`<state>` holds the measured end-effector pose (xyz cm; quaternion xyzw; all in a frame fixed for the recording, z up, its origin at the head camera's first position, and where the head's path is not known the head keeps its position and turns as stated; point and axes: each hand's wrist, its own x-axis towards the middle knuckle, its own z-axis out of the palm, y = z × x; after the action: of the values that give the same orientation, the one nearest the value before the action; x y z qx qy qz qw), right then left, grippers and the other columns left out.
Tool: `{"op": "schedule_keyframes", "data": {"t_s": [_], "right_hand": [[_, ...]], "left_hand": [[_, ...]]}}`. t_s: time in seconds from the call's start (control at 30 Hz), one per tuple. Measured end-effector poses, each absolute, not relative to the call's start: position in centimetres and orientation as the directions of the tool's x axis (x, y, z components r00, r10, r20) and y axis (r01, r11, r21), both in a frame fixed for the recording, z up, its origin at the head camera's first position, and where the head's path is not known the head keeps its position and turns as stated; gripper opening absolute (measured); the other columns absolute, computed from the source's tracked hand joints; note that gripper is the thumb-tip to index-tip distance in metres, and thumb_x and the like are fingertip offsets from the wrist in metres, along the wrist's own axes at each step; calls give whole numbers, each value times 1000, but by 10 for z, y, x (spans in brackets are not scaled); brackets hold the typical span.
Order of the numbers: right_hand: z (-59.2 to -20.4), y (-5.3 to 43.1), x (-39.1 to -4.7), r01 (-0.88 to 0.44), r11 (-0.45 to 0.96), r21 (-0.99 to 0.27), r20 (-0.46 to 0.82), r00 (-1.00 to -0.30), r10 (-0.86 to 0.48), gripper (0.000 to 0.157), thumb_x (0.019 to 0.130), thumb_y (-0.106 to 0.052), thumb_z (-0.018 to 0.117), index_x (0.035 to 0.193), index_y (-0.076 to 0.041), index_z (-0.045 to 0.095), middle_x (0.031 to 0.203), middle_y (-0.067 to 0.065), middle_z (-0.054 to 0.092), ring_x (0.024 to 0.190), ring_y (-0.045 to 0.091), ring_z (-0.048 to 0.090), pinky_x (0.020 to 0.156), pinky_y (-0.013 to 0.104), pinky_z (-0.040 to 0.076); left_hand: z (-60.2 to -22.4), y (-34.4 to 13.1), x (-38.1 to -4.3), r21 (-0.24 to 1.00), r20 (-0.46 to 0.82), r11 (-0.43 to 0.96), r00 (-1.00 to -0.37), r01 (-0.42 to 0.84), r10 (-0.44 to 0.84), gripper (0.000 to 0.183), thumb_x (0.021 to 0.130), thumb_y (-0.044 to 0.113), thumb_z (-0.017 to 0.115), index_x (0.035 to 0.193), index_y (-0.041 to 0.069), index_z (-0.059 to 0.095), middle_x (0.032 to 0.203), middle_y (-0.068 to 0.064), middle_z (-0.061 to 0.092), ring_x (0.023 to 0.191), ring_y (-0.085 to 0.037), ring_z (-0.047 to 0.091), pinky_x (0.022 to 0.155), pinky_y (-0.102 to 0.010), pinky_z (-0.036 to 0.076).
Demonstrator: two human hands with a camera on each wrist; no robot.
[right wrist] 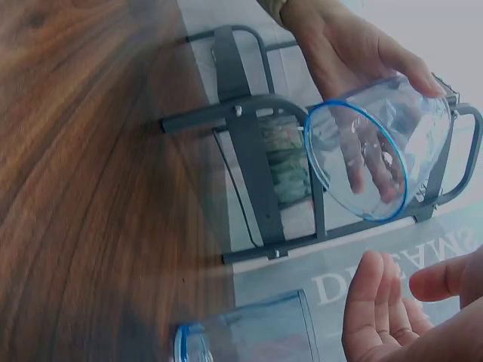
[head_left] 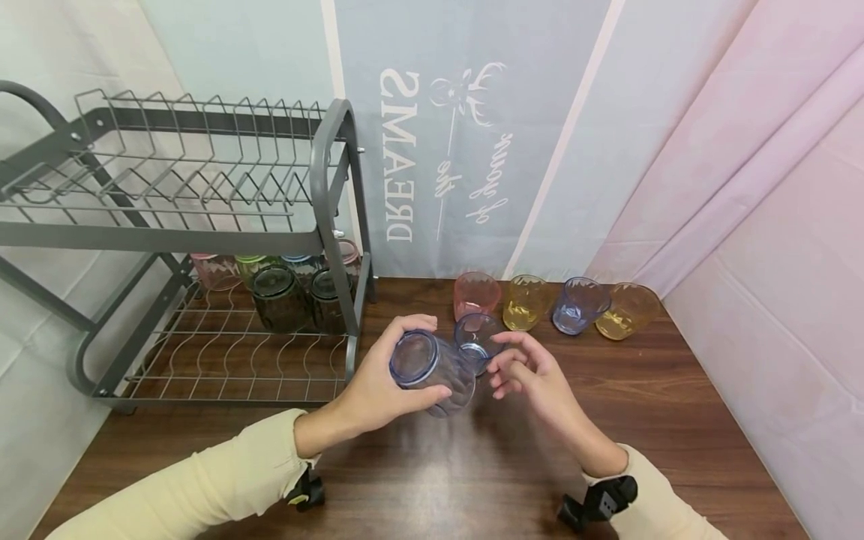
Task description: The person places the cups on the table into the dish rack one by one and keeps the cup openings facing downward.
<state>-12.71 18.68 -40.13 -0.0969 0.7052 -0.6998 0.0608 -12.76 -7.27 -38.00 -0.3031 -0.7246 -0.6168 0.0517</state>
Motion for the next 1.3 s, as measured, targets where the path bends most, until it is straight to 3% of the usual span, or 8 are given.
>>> {"op": "schedule_keyframes", "data": {"t_s": [0.2, 0.4, 0.53, 0.87, 1.07, 1.3], "right_hand": [[-400, 193, -134, -94, 20, -995, 90, -984, -151, 33, 96, 10, 42, 128, 7, 49, 92, 19, 65, 77, 20, 67, 65, 34, 60], [-401, 198, -143, -98, 26, -995, 96, -993, -71, 29, 99, 10, 46, 127, 8, 49, 91, 15, 67, 79, 15, 67, 66, 34, 61], [-403, 201, -148, -87, 25, -996, 87, -996, -8, 25, 101, 7, 50, 125, 2, 50, 90, 10, 68, 80, 12, 67, 66, 33, 61], [-408, 206, -162, -60, 101, -993, 66, -996, 59, 25, 100, 5, 57, 124, 3, 52, 96, 6, 67, 87, 16, 67, 73, 30, 61], [-417, 211, -172, -14, 165, -986, 27, -997, 73, 32, 101, -2, 61, 130, 6, 51, 109, 13, 64, 92, 9, 64, 80, 33, 60], [-426, 215, -181, 53, 214, -975, -58, -998, -16, 43, 103, -17, 63, 139, 3, 49, 126, 20, 57, 104, 12, 61, 89, 37, 58]], "left_hand": [[-379, -76, -126, 888, 413, 16, -812, 459, 412, 75, 70, 4, 92, 129, 11, 47, 130, -2, 60, 121, -21, 59, 105, -31, 46], [-375, -82, -120, 878, 431, -18, -776, 478, 461, 74, 68, 4, 94, 125, 11, 47, 132, -11, 60, 121, -23, 59, 104, -32, 48], [-370, -88, -118, 870, 451, -45, -758, 490, 471, 76, 67, 1, 94, 127, 10, 48, 132, -9, 60, 123, -24, 59, 104, -33, 49], [-358, -109, -115, 844, 502, -82, -726, 530, 471, 79, 65, -6, 92, 130, 5, 49, 129, -14, 59, 123, -28, 58, 105, -31, 48], [-347, -126, -111, 849, 508, -120, -732, 515, 455, 82, 64, -13, 89, 134, 0, 48, 128, -21, 59, 120, -33, 60, 101, -35, 52], [-334, -158, -107, 825, 548, -120, -732, 552, 405, 84, 61, -22, 84, 135, -9, 48, 127, -23, 60, 119, -29, 62, 100, -33, 53]]}}
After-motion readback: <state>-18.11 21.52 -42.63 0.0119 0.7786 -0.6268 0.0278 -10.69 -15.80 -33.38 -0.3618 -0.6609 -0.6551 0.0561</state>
